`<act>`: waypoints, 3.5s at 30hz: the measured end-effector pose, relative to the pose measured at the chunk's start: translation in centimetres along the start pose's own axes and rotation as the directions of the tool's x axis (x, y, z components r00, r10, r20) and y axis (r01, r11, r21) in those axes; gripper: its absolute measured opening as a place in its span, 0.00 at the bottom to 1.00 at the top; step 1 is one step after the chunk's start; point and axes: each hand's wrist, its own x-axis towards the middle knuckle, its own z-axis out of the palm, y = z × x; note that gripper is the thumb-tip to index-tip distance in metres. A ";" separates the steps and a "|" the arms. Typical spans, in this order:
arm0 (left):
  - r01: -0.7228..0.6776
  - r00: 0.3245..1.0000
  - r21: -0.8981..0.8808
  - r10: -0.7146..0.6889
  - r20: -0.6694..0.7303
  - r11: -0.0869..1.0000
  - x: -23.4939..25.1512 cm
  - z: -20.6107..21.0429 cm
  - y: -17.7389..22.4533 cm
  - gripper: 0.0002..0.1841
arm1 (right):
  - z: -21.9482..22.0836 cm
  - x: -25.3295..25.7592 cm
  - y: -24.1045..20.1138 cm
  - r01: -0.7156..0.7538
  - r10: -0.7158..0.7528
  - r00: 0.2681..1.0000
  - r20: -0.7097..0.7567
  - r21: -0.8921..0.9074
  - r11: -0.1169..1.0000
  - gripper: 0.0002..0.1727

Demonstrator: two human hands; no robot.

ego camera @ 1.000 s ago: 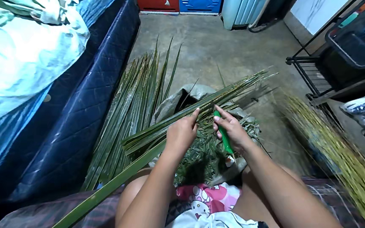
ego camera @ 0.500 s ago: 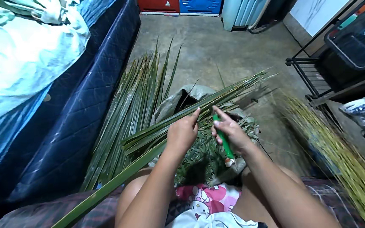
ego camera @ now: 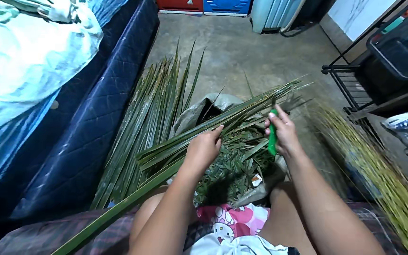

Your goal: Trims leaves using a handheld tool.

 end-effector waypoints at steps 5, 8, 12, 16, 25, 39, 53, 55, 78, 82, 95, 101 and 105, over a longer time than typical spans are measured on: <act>-0.002 1.000 0.012 0.002 0.020 1.000 0.4 0.2 0.1 0.24 | 1.1 -2.8 0.4 0.018 0.020 0.926 0.378 -0.097 0.995 0.37; 0.015 0.999 0.018 -0.016 0.029 1.000 0.6 0.3 0.2 0.24 | 3.8 -6.2 1.8 -0.118 0.199 0.750 0.631 -0.168 0.979 0.44; 0.041 0.999 0.004 -0.042 0.023 0.999 0.5 0.2 0.2 0.25 | 5.2 -7.0 2.9 -0.203 0.233 0.730 0.642 -0.122 0.972 0.44; 0.023 1.000 0.003 -0.023 -0.002 1.000 0.4 0.1 0.3 0.23 | 5.4 -6.2 2.6 -0.067 0.158 0.857 0.490 -0.198 0.978 0.38; 0.023 1.000 0.009 -0.023 -0.008 1.000 0.4 0.3 0.2 0.25 | 2.8 -1.8 1.9 0.114 -0.093 0.990 0.105 -0.221 0.969 0.32; 0.014 0.997 0.044 -0.011 -0.076 0.999 0.4 1.2 1.0 0.25 | 4.8 -4.8 2.5 -0.147 0.192 0.858 0.476 -0.129 0.981 0.33; 0.030 0.992 0.027 -0.026 -0.120 0.999 0.0 0.7 0.7 0.26 | 1.5 -1.5 0.4 -0.081 0.085 0.970 0.229 -0.027 0.996 0.30; 0.014 0.990 0.023 -0.011 -0.139 1.000 0.1 0.8 0.7 0.25 | 2.3 -3.4 0.7 -0.095 0.135 0.895 0.425 -0.114 0.989 0.33; -0.067 0.998 -0.084 0.067 -0.004 0.994 0.2 0.2 -0.2 0.23 | 2.0 -3.1 0.8 -0.043 0.106 0.840 0.533 -0.130 0.991 0.37; -0.072 0.997 -0.032 0.072 -0.008 0.997 0.2 0.3 -0.3 0.23 | 3.7 -4.6 1.5 -0.191 0.235 0.818 0.525 -0.138 0.972 0.31; -0.051 0.989 -0.005 0.051 0.138 0.999 0.4 0.0 -0.3 0.25 | 1.3 -0.7 1.3 0.142 -0.137 0.989 0.047 -0.127 0.982 0.30; -0.036 0.991 -0.042 0.041 0.128 0.998 0.1 -0.3 -0.6 0.25 | -0.9 0.5 -0.4 0.103 -0.105 0.994 -0.028 -0.076 0.992 0.31; -0.033 0.991 -0.010 0.034 0.127 0.999 0.4 0.0 0.0 0.25 | 1.7 -3.6 0.7 -0.042 0.115 0.878 0.465 -0.165 0.985 0.35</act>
